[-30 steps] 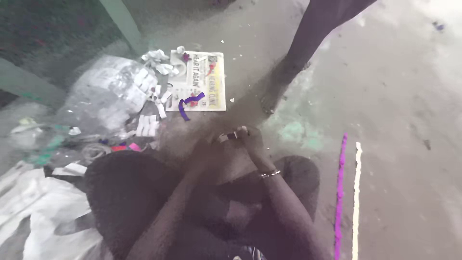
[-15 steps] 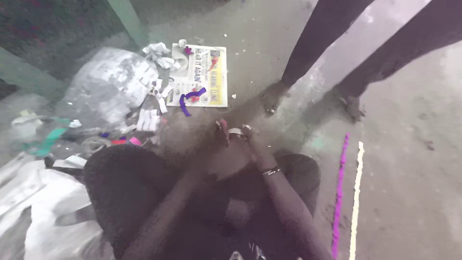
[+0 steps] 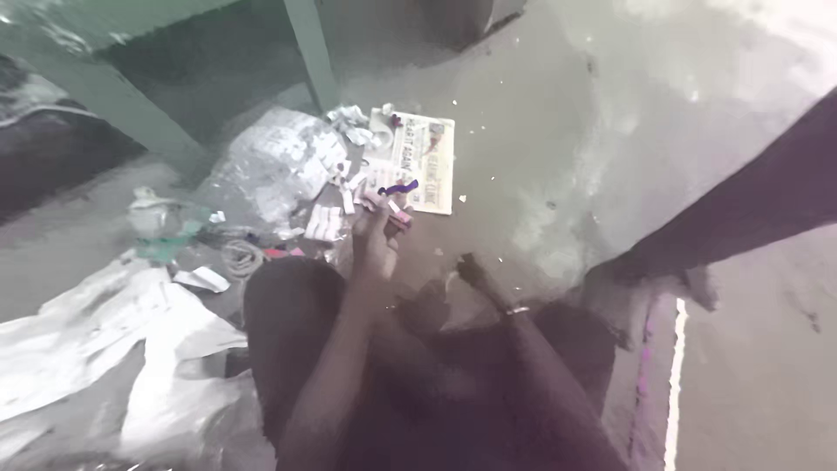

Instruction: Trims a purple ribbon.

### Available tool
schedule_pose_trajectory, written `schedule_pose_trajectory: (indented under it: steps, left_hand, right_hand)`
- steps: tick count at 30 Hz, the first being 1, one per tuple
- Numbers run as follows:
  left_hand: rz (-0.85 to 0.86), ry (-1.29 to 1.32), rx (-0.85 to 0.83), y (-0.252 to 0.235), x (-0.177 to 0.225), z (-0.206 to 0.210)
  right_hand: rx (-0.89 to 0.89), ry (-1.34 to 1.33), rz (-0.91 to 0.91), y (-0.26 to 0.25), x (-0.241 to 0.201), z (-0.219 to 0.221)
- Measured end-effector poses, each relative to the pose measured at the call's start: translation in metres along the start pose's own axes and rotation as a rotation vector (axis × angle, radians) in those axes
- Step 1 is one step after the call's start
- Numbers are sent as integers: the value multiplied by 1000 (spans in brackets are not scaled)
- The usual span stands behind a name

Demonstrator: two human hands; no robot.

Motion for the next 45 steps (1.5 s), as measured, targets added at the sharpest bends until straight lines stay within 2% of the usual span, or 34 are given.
schedule_pose_trajectory:
  steps: [2,4,5,8,10,12,15,20,22,25,27,31,34,39,45]
  left_hand:
    - [-62,-14,-17,-1,-8,4]
    - [-110,10,-40,-8,-18,9]
    - [-111,3,-40,-11,-21,10]
    - [-77,-85,-8,-14,-27,3]
    - [-78,-137,23,-14,-31,2]
    - [-93,-160,37,-14,-32,6]
    - [-160,-169,-37,-6,-34,3]
    - [-211,71,86,-18,-32,-3]
    - [-213,70,81,-16,-33,-5]
    - [-259,34,76,-10,-44,-6]
    - [-268,-3,33,-10,-43,-2]
    - [-256,-128,-168,-4,-51,22]
    - [-308,-253,-295,12,-69,42]
    - [-414,-389,-300,24,-99,45]
    - [-343,-604,-233,16,-104,32]
  right_hand:
    - [140,-280,-55,-31,-26,-4]
    - [313,-513,-229,-53,-55,-22]
    - [366,-521,-265,-49,-77,-33]
    - [421,-198,-479,-29,-127,-49]
    - [347,-139,-589,-18,-145,-38]
    - [335,-93,-561,-12,-149,-36]
    - [388,-95,-523,-14,-150,-44]
    - [692,-205,-389,-25,-152,-75]
    - [666,-267,-362,-52,-155,-77]
    - [463,-551,-287,-98,-131,-69]
    - [461,-613,-343,-80,-132,-79]
    - [365,-222,-557,11,-129,-72]
    - [314,-114,-535,65,-102,-50]
    - [357,-182,-504,83,-58,-41]
    - [273,-490,-403,55,-34,-31]
Point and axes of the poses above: each hand's wrist, its own y-axis away from the middle knuckle, its own z-axis out of the palm, x = y × z, the point moved 8 cm from there along -y, towards the middle knuckle, and after that the axes turned 10 degrees about -z, right-handed, at the moved point
